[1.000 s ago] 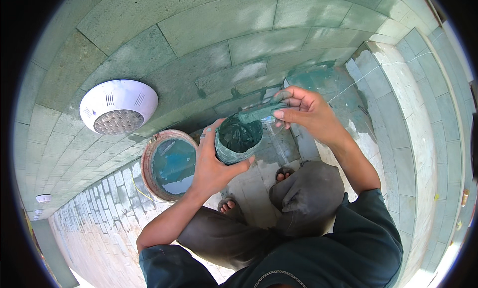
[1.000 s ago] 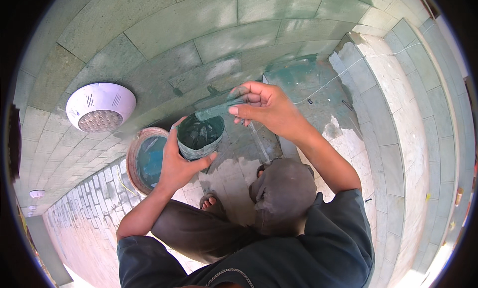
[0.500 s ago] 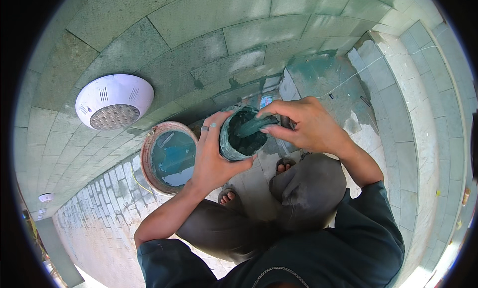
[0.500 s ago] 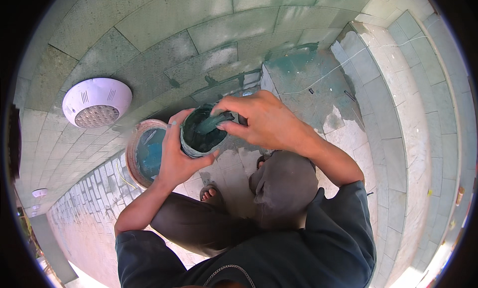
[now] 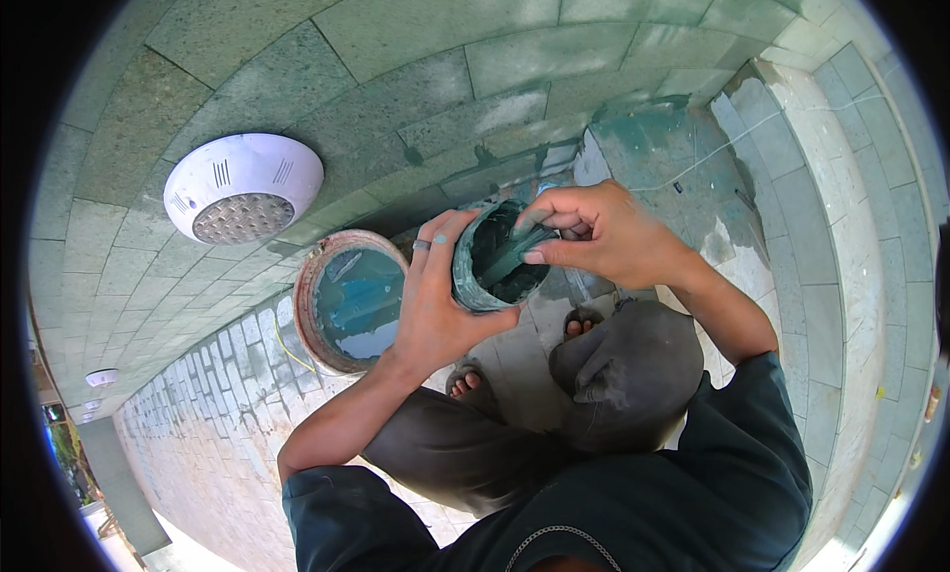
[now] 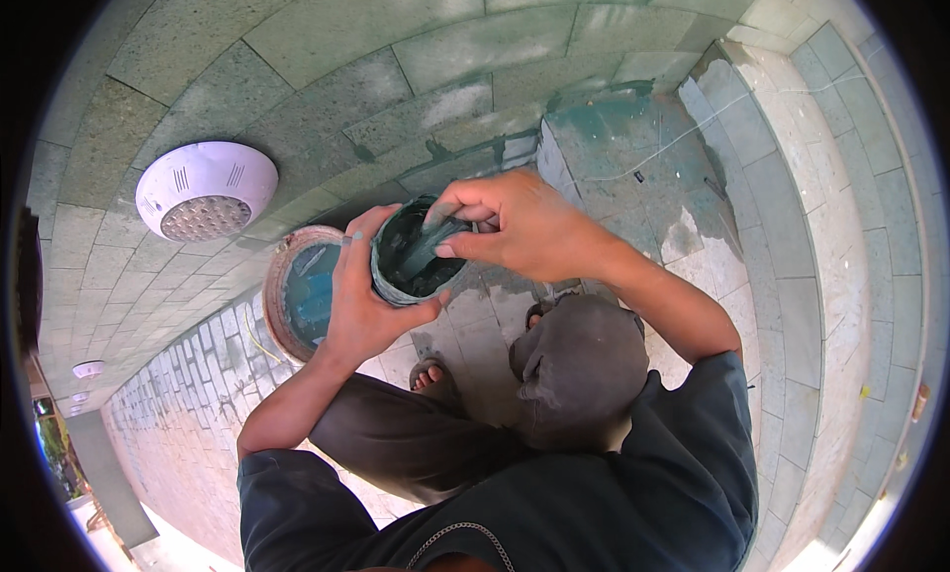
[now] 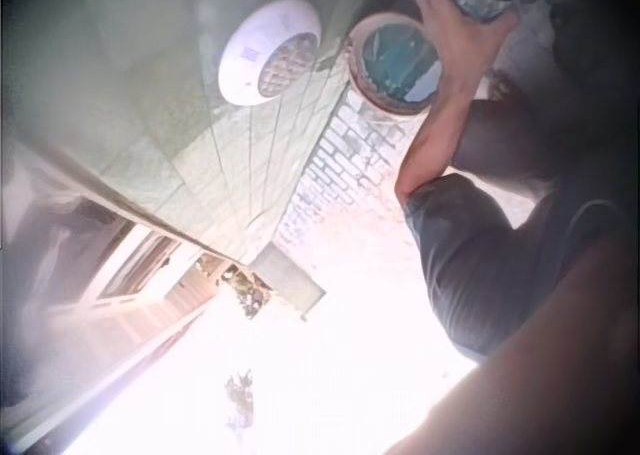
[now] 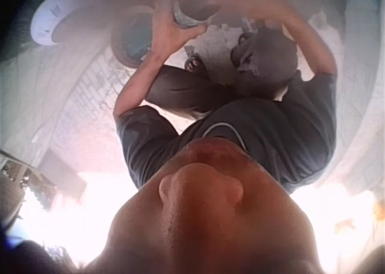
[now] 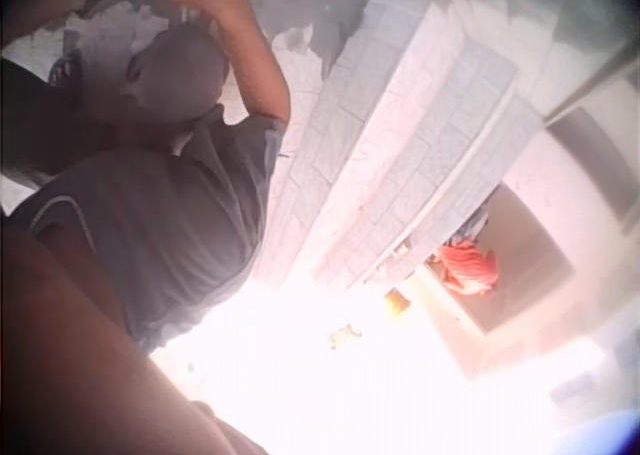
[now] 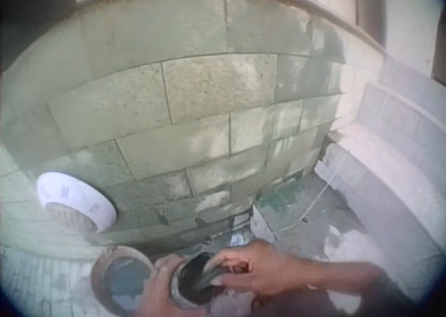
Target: The person applies green grout to the joints between stone tiles using a small scraper and then wipes the tiled surface with a sponge.
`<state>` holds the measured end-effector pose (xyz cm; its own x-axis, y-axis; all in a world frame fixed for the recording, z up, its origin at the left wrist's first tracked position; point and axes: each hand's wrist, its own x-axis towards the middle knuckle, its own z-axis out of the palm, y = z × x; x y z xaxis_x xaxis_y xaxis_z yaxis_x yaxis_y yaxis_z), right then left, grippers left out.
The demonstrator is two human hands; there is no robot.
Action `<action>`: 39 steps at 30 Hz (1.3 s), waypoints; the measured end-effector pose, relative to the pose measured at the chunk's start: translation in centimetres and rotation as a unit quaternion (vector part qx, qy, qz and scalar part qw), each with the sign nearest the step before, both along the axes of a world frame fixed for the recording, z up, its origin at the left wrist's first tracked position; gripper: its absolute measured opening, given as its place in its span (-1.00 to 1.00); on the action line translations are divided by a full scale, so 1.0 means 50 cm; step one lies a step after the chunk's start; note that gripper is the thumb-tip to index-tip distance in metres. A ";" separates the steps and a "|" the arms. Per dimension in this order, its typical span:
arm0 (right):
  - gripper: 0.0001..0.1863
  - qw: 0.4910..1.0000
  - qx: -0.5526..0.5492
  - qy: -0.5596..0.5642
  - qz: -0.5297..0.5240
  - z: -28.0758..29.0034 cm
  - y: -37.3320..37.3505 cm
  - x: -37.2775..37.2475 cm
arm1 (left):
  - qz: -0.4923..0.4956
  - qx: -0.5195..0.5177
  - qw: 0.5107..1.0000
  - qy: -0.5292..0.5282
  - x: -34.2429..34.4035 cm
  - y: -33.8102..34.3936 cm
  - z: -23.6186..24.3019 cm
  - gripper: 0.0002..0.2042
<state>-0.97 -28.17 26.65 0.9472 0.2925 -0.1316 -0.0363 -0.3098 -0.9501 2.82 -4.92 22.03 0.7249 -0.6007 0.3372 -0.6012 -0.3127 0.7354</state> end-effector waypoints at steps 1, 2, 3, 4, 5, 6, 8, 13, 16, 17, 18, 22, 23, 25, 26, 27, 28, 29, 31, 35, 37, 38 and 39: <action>-0.69 0.998 0.054 0.020 -0.023 -0.007 -0.004 -0.001 | 0.000 0.000 1.000 0.013 0.002 -0.001 -0.002 -0.15; -0.70 0.995 0.092 0.035 -0.029 -0.009 -0.012 0.000 | 0.000 -0.001 1.000 0.027 0.004 0.001 -0.006 -0.14; -0.70 0.990 0.129 0.050 -0.035 -0.010 -0.022 0.000 | 0.000 -0.001 0.999 0.040 0.005 0.002 -0.007 -0.12; -0.71 0.983 0.168 0.063 -0.040 -0.012 -0.030 0.001 | 0.004 -0.001 0.999 0.047 0.006 0.004 -0.006 -0.13; -0.70 0.980 0.182 0.060 -0.059 -0.014 -0.035 0.001 | 0.007 0.000 0.998 0.055 0.006 0.006 -0.004 -0.15; -0.69 0.976 0.196 0.057 -0.078 -0.018 -0.039 0.000 | 0.010 0.000 0.998 0.062 0.007 0.009 -0.001 -0.16; -0.68 0.967 0.224 0.055 -0.110 -0.026 -0.057 -0.009 | 0.014 0.000 0.998 0.066 0.008 0.007 -0.003 -0.18; -0.71 0.931 0.324 0.042 -0.163 -0.050 -0.110 -0.037 | 0.027 -0.017 0.992 0.122 0.004 0.000 -0.009 -0.20; -0.74 0.873 0.441 0.006 -0.209 -0.072 -0.142 -0.040 | 0.021 -0.023 0.989 0.148 0.003 0.000 -0.021 -0.18; -0.78 0.858 0.442 0.001 -0.260 -0.069 -0.147 -0.040 | 0.017 -0.020 0.988 0.155 0.001 0.003 -0.017 -0.18; -0.81 0.842 0.453 -0.030 -0.291 -0.072 -0.164 -0.041 | 0.009 -0.039 0.984 0.173 -0.001 0.001 -0.015 -0.18; -0.89 0.761 0.458 -0.135 -0.439 -0.136 -0.260 -0.010 | -0.010 -0.062 0.976 0.208 -0.004 -0.001 -0.014 -0.20; -0.89 0.737 0.445 -0.159 -0.484 -0.152 -0.289 0.000 | -0.013 -0.062 0.975 0.213 -0.005 -0.004 -0.014 -0.20; -0.91 0.712 0.413 -0.183 -0.537 -0.187 -0.344 0.022 | -0.013 -0.064 0.973 0.223 -0.004 -0.006 -0.019 -0.21; -0.91 0.699 0.395 -0.196 -0.563 -0.198 -0.368 0.034 | -0.014 -0.067 0.971 0.228 -0.003 -0.007 -0.023 -0.21; -0.91 0.698 0.367 -0.209 -0.579 -0.210 -0.391 0.048 | -0.015 -0.071 0.970 0.234 -0.003 -0.010 -0.025 -0.21; -0.89 0.696 0.345 -0.218 -0.591 -0.228 -0.403 0.071 | -0.012 -0.069 0.970 0.235 -0.002 -0.007 -0.022 -0.21; -0.87 0.694 0.318 -0.229 -0.604 -0.238 -0.418 0.087 | -0.013 -0.069 0.969 0.236 -0.002 -0.008 -0.019 -0.21; -0.82 0.692 0.270 -0.247 -0.622 -0.265 -0.442 0.117 | -0.013 -0.078 0.965 0.249 -0.002 -0.015 -0.019 -0.21; -0.77 0.685 0.184 -0.275 -0.649 -0.272 -0.450 0.157 | -0.018 -0.079 0.961 0.265 -0.004 -0.033 -0.015 -0.21; -0.77 0.707 0.102 -0.256 -0.651 -0.271 -0.429 0.160 | -0.020 -0.064 0.964 0.259 -0.002 -0.032 -0.016 -0.20; -0.77 0.717 0.060 -0.246 -0.650 -0.268 -0.416 0.160 | -0.021 -0.059 0.965 0.255 -0.001 -0.029 -0.016 -0.20; -0.77 0.730 0.069 -0.244 -0.635 -0.266 -0.399 0.161 | -0.024 -0.054 0.966 0.251 0.001 -0.028 -0.016 -0.20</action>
